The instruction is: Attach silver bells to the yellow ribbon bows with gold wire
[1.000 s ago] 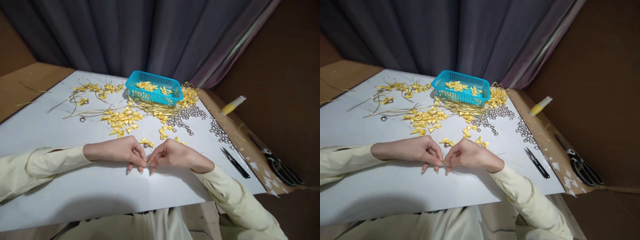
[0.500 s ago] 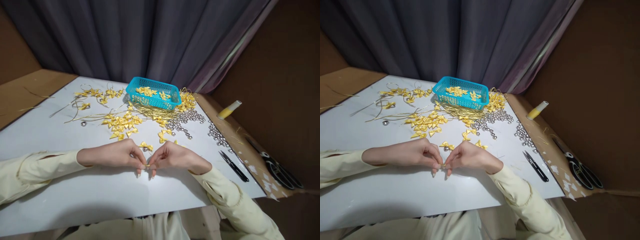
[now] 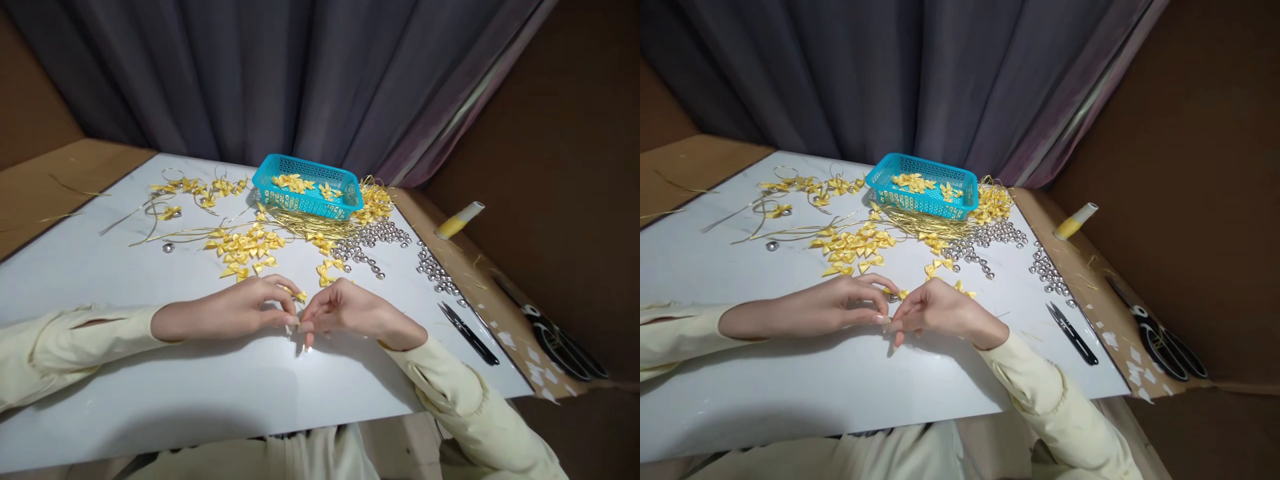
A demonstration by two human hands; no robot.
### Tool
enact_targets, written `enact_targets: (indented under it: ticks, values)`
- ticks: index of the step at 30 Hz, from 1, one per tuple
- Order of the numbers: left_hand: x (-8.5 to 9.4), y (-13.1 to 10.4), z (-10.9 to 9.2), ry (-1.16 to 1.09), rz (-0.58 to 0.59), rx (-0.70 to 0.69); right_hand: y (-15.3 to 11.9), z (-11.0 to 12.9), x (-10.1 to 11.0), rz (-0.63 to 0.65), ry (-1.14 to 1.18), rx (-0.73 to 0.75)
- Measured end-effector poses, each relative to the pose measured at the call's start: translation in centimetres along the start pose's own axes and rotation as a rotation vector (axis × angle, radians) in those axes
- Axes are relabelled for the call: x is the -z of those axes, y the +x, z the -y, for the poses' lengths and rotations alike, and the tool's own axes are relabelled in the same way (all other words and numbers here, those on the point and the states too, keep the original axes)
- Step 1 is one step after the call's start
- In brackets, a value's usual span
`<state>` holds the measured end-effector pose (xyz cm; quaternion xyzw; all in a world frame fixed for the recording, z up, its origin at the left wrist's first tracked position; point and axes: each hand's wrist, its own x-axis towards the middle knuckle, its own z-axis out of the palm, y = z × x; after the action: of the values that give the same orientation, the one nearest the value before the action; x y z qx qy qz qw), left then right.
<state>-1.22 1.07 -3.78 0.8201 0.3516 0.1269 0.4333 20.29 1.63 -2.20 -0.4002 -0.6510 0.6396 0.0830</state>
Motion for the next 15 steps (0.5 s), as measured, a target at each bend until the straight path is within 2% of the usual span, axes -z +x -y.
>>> enact_targets:
  ticks: [5,15]
  values:
    - [-0.18,-0.06,0.16,-0.021,0.028,-0.013,0.16,-0.35,0.06,-0.039,-0.045,0.004]
    - [0.10,-0.02,-0.53,-0.036,0.009,0.093,0.45,-0.51,0.33,-0.055,-0.048,0.030]
